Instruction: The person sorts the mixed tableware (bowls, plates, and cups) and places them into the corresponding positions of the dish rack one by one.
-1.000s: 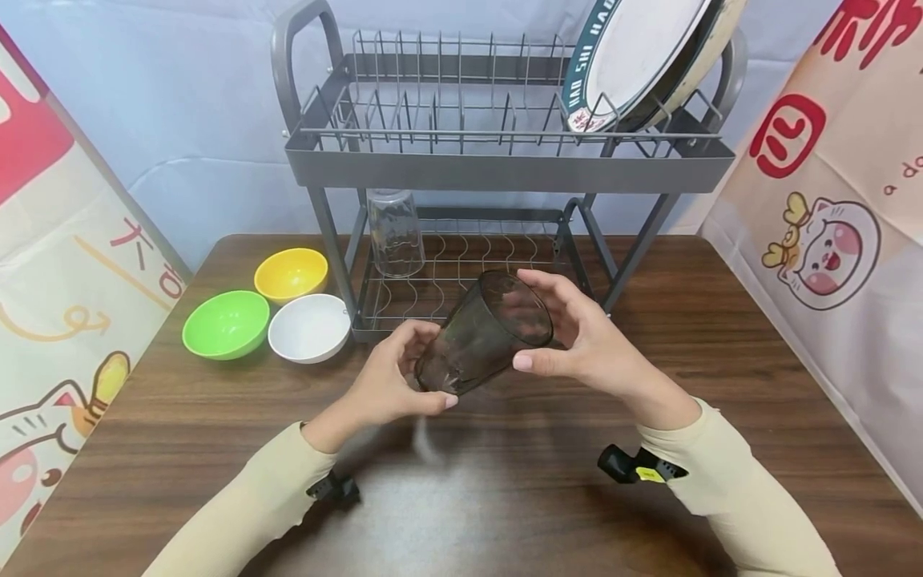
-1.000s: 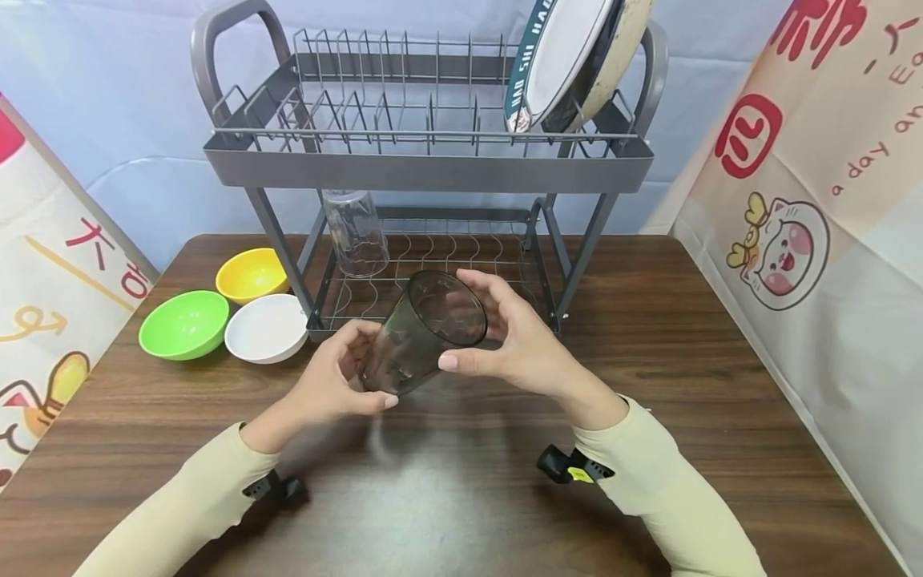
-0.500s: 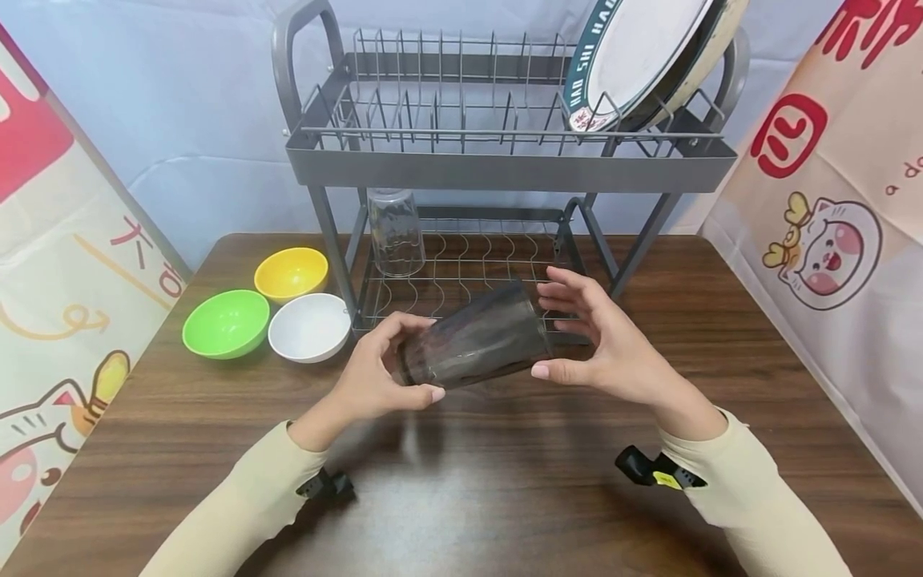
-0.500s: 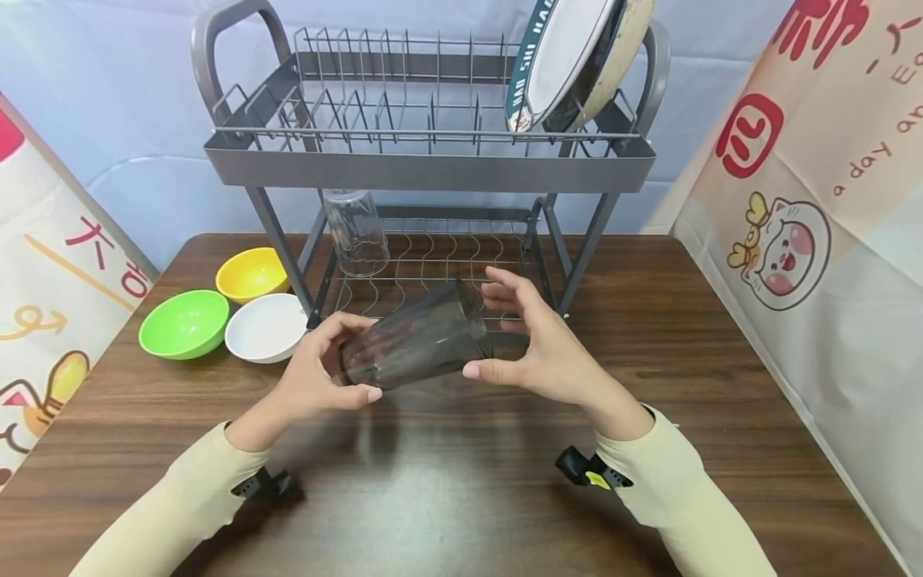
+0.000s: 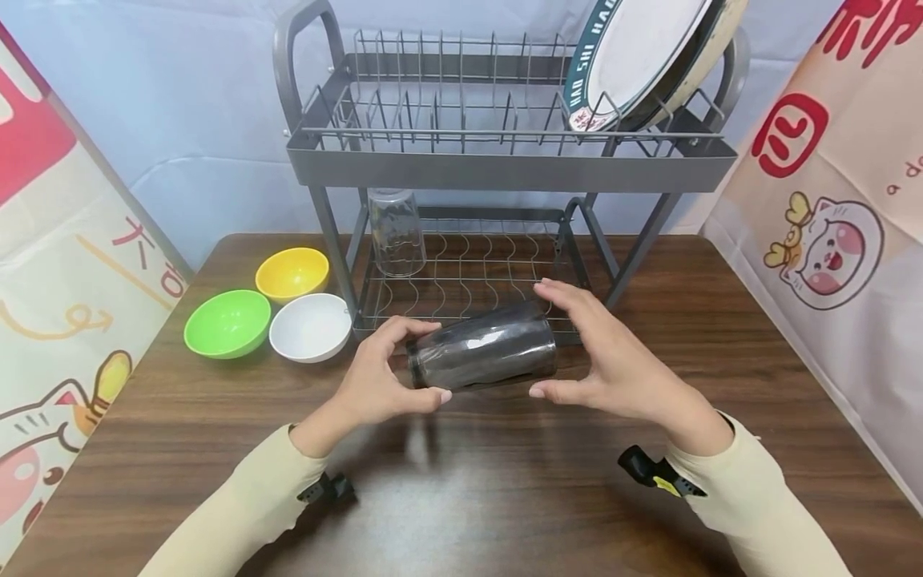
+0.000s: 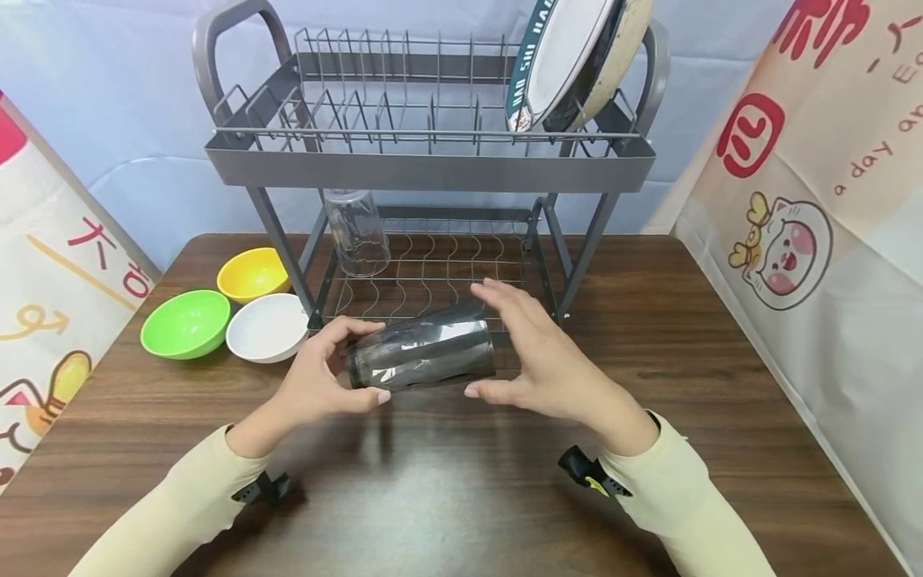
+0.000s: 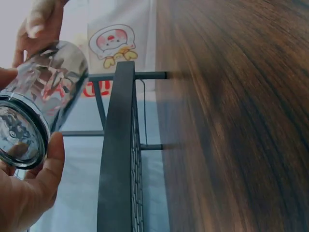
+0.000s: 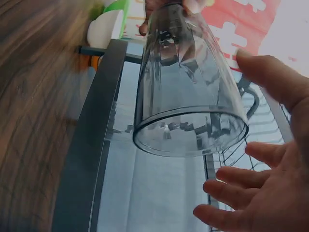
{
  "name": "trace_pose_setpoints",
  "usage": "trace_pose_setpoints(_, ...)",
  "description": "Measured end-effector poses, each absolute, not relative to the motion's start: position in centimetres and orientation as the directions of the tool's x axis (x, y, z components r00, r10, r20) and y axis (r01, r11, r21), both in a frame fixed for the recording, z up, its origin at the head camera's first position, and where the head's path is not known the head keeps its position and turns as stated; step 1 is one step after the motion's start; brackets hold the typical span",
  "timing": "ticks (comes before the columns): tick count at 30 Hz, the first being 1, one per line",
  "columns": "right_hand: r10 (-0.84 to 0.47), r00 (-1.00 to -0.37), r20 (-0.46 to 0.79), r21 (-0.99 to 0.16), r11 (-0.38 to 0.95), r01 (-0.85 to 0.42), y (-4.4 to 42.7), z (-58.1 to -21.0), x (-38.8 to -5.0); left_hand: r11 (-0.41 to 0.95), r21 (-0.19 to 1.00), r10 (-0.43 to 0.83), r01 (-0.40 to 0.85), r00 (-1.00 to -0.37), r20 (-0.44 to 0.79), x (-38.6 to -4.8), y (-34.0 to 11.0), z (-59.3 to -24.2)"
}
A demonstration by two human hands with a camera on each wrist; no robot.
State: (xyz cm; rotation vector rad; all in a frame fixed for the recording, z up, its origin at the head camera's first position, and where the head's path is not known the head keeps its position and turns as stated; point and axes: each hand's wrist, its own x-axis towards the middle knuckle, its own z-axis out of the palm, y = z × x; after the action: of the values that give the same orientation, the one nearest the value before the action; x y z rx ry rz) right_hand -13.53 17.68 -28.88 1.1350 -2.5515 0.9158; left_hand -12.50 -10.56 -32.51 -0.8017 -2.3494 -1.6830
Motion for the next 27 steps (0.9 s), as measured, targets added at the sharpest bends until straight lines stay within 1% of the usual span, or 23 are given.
trace_pose_setpoints(4, -0.66, -0.589, 0.466, -0.31, 0.501, -0.808, 16.9, -29.3, -13.5, 0.272, 0.823, 0.322, 0.499, -0.853, 0.411, -12.9, -10.6, -33.6)
trace_pose_setpoints(6, -0.673, -0.559, 0.485, -0.266, 0.495, -0.827, 16.6, -29.5, -13.5, 0.29, 0.816, 0.315, 0.5, -0.855, 0.412, -13.2, -10.7, -34.3)
trace_pose_setpoints(8, -0.685, -0.544, 0.484, -0.227, 0.502, -0.834, 16.2, -29.7, -13.5, 0.3, 0.811, 0.313, 0.503, -0.855, 0.414, -13.4, -10.7, -35.1)
trace_pose_setpoints(10, -0.698, -0.547, 0.463, -0.193, 0.522, -0.831, 15.8, -29.9, -13.5, 0.307, 0.798, 0.317, 0.519, -0.846, 0.428, -13.4, -10.6, -35.2)
trace_pose_setpoints(13, -0.716, -0.567, 0.408, -0.157, 0.556, -0.816, 15.3, -30.3, -13.5, 0.31, 0.781, 0.324, 0.543, -0.832, 0.45, -13.2, -10.5, -35.2)
trace_pose_setpoints(17, -0.734, -0.584, 0.345, -0.138, 0.576, -0.806, 14.7, -30.8, -13.7, 0.307, 0.771, 0.332, 0.557, -0.822, 0.462, -12.9, -10.3, -34.9)
trace_pose_setpoints(23, -0.742, -0.58, 0.337, -0.122, 0.577, -0.808, 14.5, -31.4, -13.8, 0.319, 0.755, 0.346, 0.573, -0.812, 0.47, -12.6, -10.1, -34.8)
trace_pose_setpoints(27, -0.746, -0.577, 0.334, -0.137, 0.567, -0.812, 14.4, -31.5, -14.0, 0.324, 0.75, 0.343, 0.577, -0.81, 0.476, -12.6, -10.0, -34.9)
